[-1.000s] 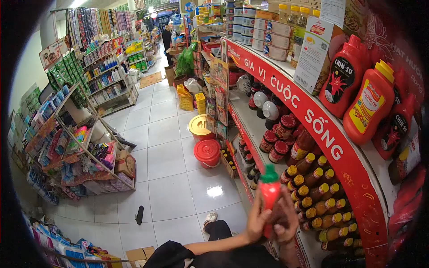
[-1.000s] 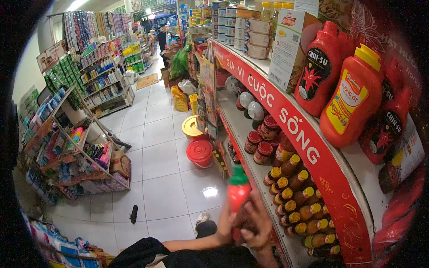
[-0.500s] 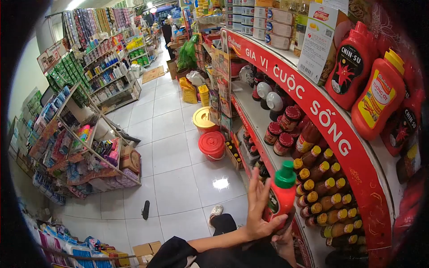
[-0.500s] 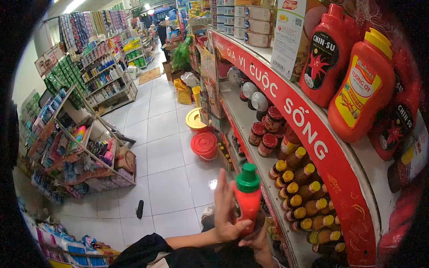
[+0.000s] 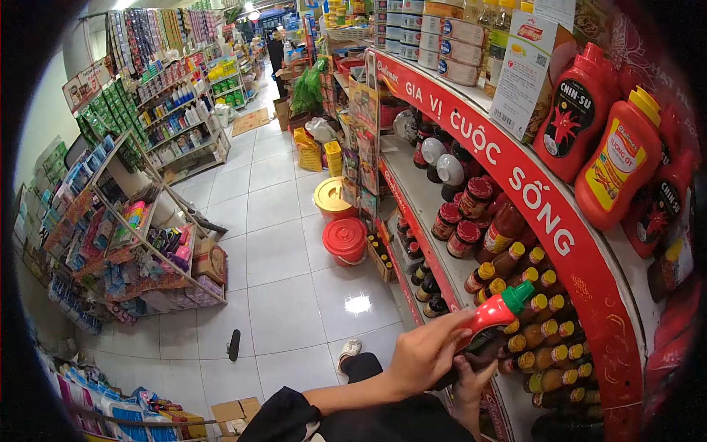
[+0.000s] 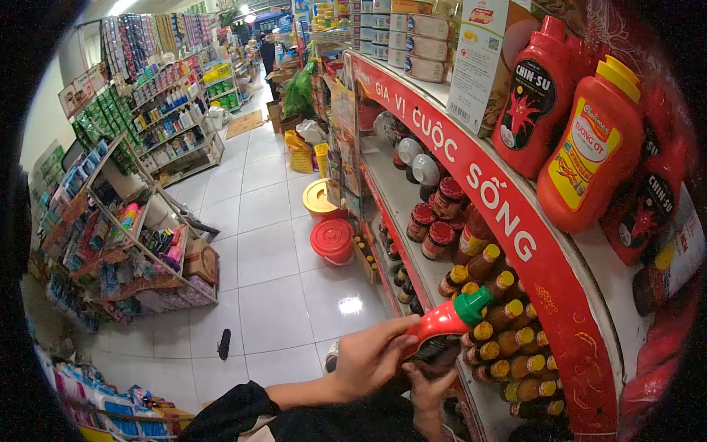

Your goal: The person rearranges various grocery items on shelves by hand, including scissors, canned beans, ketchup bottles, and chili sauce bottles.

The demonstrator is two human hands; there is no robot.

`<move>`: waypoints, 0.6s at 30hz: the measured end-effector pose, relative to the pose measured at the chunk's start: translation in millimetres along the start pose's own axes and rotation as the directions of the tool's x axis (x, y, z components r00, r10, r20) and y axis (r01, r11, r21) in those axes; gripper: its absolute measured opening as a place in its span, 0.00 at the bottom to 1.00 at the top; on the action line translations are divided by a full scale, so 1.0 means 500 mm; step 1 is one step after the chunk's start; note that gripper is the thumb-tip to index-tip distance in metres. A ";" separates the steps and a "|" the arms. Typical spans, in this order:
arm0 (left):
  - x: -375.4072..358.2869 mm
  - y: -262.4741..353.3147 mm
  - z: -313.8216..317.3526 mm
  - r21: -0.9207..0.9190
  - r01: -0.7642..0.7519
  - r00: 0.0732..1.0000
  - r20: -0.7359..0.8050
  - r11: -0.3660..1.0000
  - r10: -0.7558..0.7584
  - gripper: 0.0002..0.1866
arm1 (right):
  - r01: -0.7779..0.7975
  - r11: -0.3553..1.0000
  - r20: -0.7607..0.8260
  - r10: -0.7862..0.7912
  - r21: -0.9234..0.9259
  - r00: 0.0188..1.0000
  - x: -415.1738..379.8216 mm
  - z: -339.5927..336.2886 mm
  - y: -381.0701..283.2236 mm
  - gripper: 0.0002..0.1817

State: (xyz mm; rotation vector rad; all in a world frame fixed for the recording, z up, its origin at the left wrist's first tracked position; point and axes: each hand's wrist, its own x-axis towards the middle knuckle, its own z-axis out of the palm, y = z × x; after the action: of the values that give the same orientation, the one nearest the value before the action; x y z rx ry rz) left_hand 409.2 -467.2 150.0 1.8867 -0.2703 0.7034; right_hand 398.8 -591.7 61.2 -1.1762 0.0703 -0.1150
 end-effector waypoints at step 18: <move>-0.012 -0.034 0.009 -0.306 0.176 0.927 0.370 0.936 -0.053 0.35 | 0.457 0.879 0.148 -0.475 0.137 0.868 0.074 0.100 -0.113 0.58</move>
State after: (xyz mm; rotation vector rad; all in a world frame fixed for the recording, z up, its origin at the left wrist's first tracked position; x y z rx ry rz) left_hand 414.2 -465.1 132.1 1.6741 -0.4739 0.2084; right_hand 438.3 -571.9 132.8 -1.0813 -0.3797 -0.4369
